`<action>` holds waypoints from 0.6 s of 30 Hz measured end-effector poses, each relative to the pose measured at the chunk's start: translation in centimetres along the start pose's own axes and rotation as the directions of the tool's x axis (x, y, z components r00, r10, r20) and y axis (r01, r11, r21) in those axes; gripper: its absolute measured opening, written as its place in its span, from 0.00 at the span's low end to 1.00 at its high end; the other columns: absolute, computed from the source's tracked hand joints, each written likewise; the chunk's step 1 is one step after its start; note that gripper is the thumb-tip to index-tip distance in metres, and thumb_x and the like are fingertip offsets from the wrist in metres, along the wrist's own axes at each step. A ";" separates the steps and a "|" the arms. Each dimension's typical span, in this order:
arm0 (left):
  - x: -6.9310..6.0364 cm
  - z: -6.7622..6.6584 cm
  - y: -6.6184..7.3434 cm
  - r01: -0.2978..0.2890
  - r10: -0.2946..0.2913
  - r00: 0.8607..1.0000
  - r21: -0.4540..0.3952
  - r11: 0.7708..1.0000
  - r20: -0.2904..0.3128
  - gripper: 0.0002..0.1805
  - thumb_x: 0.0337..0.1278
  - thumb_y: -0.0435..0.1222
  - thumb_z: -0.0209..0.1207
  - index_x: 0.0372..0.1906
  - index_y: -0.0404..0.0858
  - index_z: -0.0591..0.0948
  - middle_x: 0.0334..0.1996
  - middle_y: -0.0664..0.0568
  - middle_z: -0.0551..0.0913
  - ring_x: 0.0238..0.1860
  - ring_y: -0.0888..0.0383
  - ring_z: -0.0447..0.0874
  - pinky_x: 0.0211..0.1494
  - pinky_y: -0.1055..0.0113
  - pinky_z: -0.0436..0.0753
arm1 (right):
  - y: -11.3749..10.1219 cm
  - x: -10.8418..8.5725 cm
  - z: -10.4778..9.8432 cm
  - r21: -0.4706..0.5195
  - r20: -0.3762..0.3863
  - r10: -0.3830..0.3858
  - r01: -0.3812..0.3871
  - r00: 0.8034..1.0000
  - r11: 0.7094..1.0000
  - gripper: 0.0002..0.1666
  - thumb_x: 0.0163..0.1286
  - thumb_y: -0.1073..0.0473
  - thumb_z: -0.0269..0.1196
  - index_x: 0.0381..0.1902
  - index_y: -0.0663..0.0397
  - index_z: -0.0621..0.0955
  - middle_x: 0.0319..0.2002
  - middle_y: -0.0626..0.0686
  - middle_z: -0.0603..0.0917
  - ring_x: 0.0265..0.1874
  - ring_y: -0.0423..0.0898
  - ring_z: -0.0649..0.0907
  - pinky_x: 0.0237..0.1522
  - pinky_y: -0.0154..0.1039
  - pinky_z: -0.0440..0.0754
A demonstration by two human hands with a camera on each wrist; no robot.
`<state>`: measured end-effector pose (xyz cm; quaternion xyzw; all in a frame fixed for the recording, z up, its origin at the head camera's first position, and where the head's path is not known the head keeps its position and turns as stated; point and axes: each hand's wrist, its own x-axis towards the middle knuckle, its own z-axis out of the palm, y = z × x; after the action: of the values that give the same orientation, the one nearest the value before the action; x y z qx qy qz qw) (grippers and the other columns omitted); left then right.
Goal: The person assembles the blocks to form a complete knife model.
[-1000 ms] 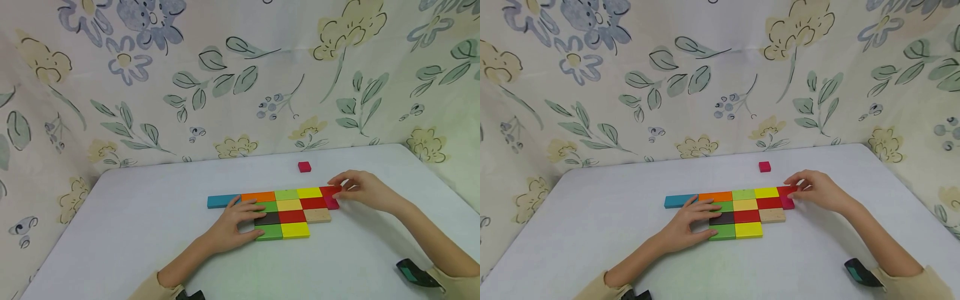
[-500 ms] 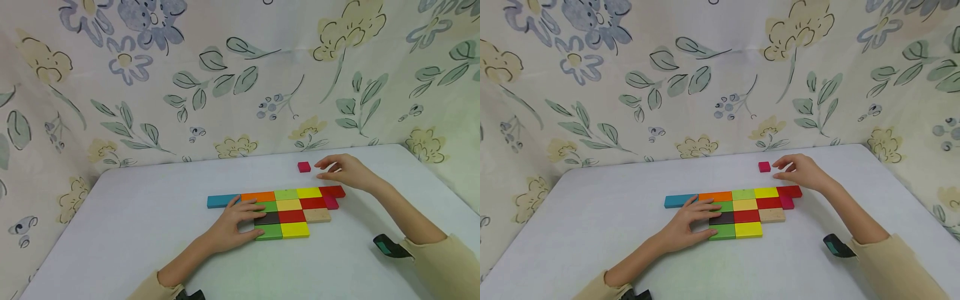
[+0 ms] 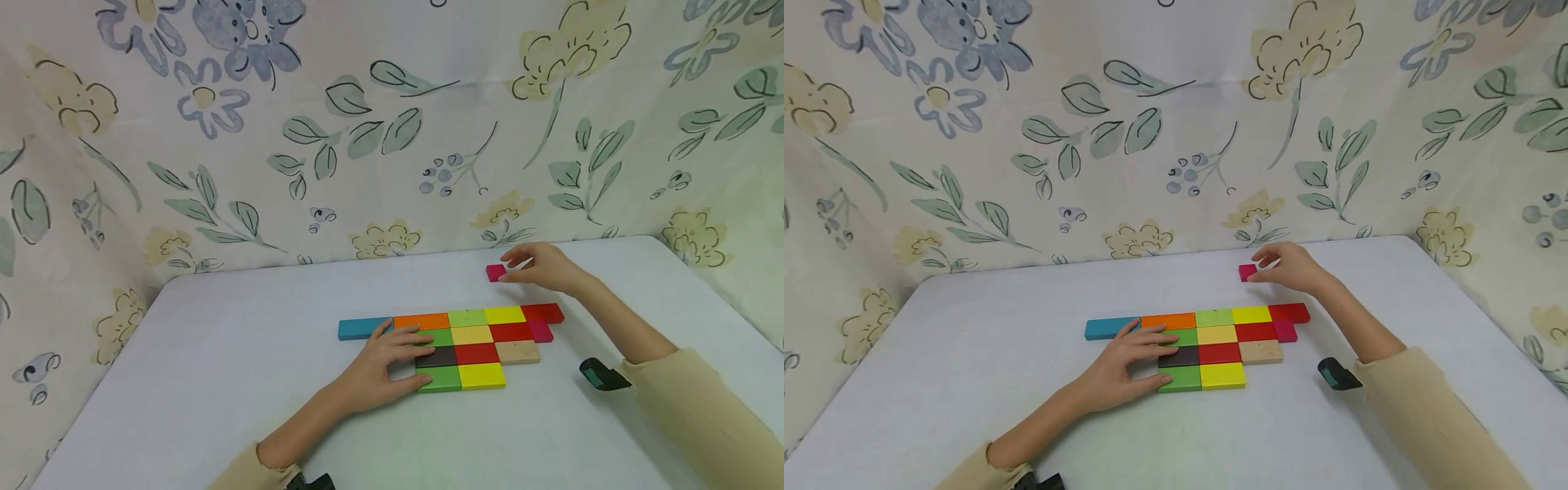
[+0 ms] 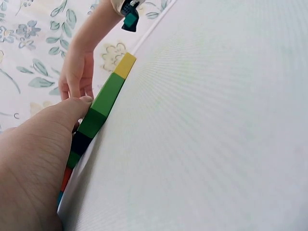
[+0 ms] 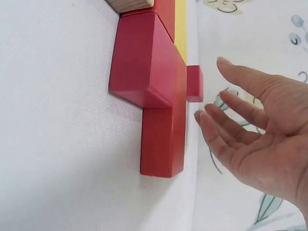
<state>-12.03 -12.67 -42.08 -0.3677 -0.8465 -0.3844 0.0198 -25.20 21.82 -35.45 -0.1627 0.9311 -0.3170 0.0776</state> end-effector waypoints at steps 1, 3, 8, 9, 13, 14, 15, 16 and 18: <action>0.0 0.0 0.0 0.000 0.000 1.000 -0.001 1.000 0.000 0.23 0.66 0.43 0.71 0.63 0.43 0.87 0.68 0.55 0.82 0.78 0.50 0.70 0.81 0.30 0.50 | 0.0 0.2 0.1 0.000 0.001 0.003 -0.003 1.000 1.000 0.29 0.69 0.57 0.72 0.62 0.69 0.80 0.56 0.70 0.84 0.54 0.65 0.83 0.52 0.52 0.89; 0.0 0.0 0.0 0.000 0.000 1.000 -0.001 1.000 0.000 0.23 0.66 0.43 0.71 0.63 0.43 0.87 0.68 0.55 0.82 0.78 0.50 0.70 0.81 0.30 0.50 | 0.0 0.5 0.3 0.003 0.004 0.010 -0.010 1.000 1.000 0.30 0.69 0.57 0.73 0.63 0.69 0.80 0.56 0.70 0.84 0.55 0.65 0.83 0.53 0.54 0.88; 0.0 0.0 0.0 -0.001 0.001 1.000 -0.003 1.000 -0.002 0.22 0.66 0.43 0.71 0.63 0.43 0.87 0.68 0.56 0.82 0.78 0.50 0.70 0.81 0.30 0.50 | 0.0 1.2 0.8 0.025 0.017 0.026 -0.026 1.000 0.999 0.32 0.68 0.57 0.73 0.64 0.70 0.79 0.58 0.71 0.83 0.57 0.66 0.81 0.55 0.55 0.88; 0.0 0.0 0.0 -0.002 0.002 1.000 -0.004 1.000 -0.002 0.22 0.66 0.43 0.71 0.62 0.43 0.87 0.68 0.56 0.82 0.77 0.50 0.70 0.81 0.30 0.50 | -0.1 1.3 0.8 0.032 0.021 0.026 -0.026 0.999 0.999 0.32 0.68 0.58 0.74 0.64 0.70 0.79 0.58 0.70 0.83 0.58 0.66 0.81 0.56 0.55 0.88; 0.0 0.0 0.0 -0.001 0.001 1.000 -0.006 1.000 -0.003 0.22 0.66 0.43 0.71 0.62 0.43 0.87 0.68 0.56 0.82 0.77 0.50 0.70 0.81 0.30 0.50 | -0.1 1.7 1.0 0.057 0.039 0.014 -0.017 0.999 0.998 0.32 0.68 0.58 0.74 0.65 0.68 0.79 0.60 0.70 0.83 0.59 0.66 0.81 0.57 0.55 0.87; 0.0 0.0 0.0 -0.001 0.001 1.000 -0.006 1.000 -0.003 0.22 0.66 0.43 0.71 0.62 0.43 0.87 0.68 0.56 0.82 0.77 0.50 0.70 0.81 0.30 0.50 | -0.1 1.8 1.1 0.066 0.045 0.011 -0.014 0.999 0.998 0.32 0.69 0.58 0.73 0.65 0.68 0.79 0.60 0.70 0.83 0.59 0.66 0.80 0.57 0.55 0.87; 0.0 0.1 -0.1 -0.001 0.001 1.000 -0.006 1.000 -0.004 0.22 0.66 0.43 0.71 0.62 0.43 0.87 0.68 0.56 0.82 0.77 0.50 0.70 0.81 0.30 0.50 | -0.1 1.9 1.1 0.076 0.054 0.008 -0.012 0.999 0.997 0.31 0.69 0.59 0.73 0.66 0.67 0.79 0.61 0.69 0.83 0.59 0.66 0.80 0.58 0.55 0.86; 0.0 0.1 -0.1 -0.001 0.001 1.000 -0.007 1.000 -0.004 0.22 0.66 0.43 0.71 0.62 0.43 0.87 0.68 0.56 0.82 0.77 0.50 0.70 0.81 0.30 0.50 | 0.0 2.0 1.2 0.087 0.063 0.003 -0.009 0.998 0.996 0.30 0.70 0.60 0.72 0.66 0.67 0.79 0.61 0.69 0.82 0.60 0.65 0.80 0.59 0.55 0.86; 0.0 0.1 -0.2 0.000 0.000 1.000 -0.008 1.000 -0.005 0.22 0.65 0.43 0.71 0.62 0.43 0.87 0.68 0.55 0.82 0.77 0.50 0.70 0.81 0.30 0.50 | 0.1 2.2 1.3 0.116 0.083 -0.006 -0.004 0.997 0.993 0.28 0.71 0.62 0.70 0.66 0.67 0.79 0.62 0.69 0.82 0.60 0.65 0.80 0.60 0.54 0.86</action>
<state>-12.11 -12.68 -42.29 -0.3670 -0.8448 -0.3889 0.0205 -27.00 20.41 -36.64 -0.1716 0.9071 -0.3634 0.1255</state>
